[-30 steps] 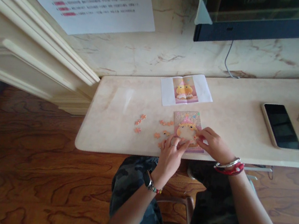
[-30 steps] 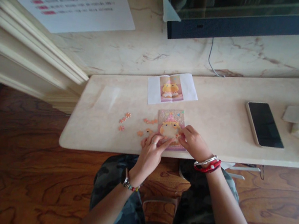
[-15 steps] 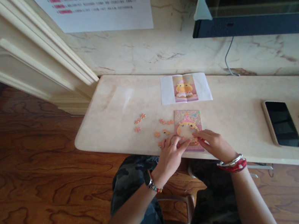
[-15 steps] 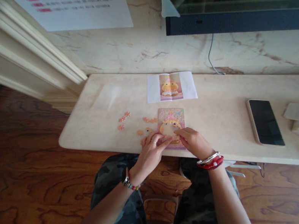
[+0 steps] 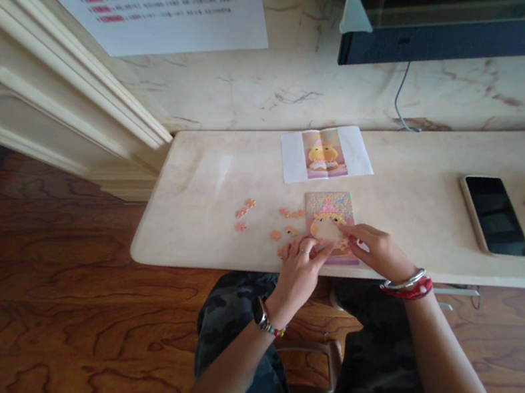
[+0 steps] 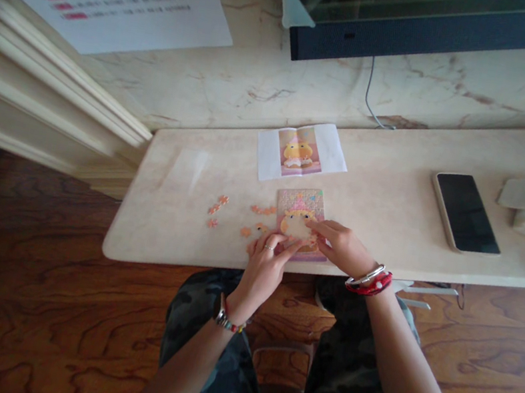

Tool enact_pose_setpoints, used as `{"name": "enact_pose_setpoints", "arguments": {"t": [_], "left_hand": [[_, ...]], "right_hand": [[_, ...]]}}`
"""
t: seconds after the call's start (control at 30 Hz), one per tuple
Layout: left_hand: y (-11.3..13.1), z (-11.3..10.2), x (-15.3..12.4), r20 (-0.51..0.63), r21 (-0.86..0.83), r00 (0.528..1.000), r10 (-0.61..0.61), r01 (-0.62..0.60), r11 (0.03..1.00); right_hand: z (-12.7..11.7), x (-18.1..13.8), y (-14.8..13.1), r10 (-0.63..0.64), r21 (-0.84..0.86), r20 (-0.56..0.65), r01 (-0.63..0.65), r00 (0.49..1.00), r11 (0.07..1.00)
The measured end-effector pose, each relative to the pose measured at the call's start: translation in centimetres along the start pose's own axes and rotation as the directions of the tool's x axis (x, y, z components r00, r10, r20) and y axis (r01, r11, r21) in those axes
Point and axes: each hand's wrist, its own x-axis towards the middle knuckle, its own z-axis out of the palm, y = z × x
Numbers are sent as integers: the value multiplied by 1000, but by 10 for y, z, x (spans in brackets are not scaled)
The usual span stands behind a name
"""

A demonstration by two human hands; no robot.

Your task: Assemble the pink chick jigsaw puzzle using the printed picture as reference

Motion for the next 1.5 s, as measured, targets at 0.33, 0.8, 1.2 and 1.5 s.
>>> {"name": "enact_pose_setpoints", "arguments": {"t": [0.33,0.8,1.2,1.5], "left_hand": [[2,-6,1,5,-1,1000,1,-1,1000],[1,-3,1,11,7,1000,5,-5,1000],[0,-3,0,7,24,1000,16,-17,1000],[2,-4,0,21,25,1000,7,-8,1000]], "right_hand": [[-3,-3,-6,148,39,-52,-146,988,989],[14,-1,-12,366,122,-157,-350,917,929],[17,-3,-9,255,-53,-177,-267,951,962],[18,-2,-6,231,-61,-168,-244,958,968]]}}
